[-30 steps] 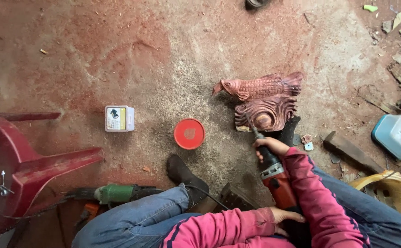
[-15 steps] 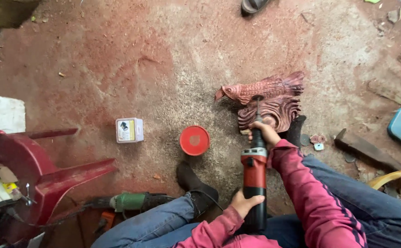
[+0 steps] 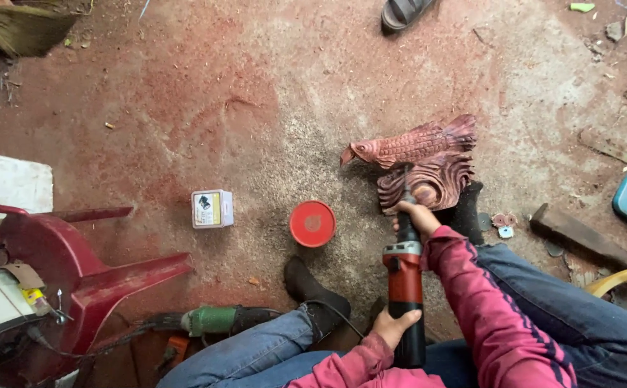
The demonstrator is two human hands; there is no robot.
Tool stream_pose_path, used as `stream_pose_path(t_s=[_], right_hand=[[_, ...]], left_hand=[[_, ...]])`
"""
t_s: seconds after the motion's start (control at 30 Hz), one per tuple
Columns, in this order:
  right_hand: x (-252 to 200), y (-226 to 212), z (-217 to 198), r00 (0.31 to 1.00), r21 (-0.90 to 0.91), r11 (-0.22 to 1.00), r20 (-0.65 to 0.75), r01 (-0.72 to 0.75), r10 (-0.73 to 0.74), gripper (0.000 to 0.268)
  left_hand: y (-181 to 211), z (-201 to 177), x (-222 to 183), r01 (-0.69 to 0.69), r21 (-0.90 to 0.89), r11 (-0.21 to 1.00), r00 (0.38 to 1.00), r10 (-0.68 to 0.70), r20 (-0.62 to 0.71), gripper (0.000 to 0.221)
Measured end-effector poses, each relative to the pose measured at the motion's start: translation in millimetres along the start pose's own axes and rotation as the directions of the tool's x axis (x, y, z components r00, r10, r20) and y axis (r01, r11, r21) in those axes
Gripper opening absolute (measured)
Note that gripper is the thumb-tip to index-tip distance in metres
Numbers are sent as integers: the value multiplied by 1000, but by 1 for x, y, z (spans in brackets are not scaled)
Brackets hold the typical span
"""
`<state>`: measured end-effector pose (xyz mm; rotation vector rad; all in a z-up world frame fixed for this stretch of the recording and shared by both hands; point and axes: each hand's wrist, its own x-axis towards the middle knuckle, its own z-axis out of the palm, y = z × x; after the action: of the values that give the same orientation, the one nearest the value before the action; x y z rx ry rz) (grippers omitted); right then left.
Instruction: Sanding a wooden fish carving using a handheld power sander in a workshop environment.
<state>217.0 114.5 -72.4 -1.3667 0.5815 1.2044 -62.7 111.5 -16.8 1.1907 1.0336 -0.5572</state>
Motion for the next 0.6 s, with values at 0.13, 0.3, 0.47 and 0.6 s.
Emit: stream_pose_path(t_s=[0.13,0.3,0.47,0.6], right_hand=[[7,-12,-14,1000,64,998,-10,-27,27,17],[-10,-28,-4,996,97,993,-66,72,-66,16],[-5,-9,9,1000,110,994,-23,1,2,20],[-11,-21,10,999,110,994,-30,21,-18,25]], left_hand=[[20,-1,8,0,-59,998,998,4,66,61],[18,-4,17,-30,-157,987,997,41,71,49],[-7,-8,17,-4,-42,999,1000,3,-29,63],[19,-18,8,15,-153,988,1000,-12,18,48]])
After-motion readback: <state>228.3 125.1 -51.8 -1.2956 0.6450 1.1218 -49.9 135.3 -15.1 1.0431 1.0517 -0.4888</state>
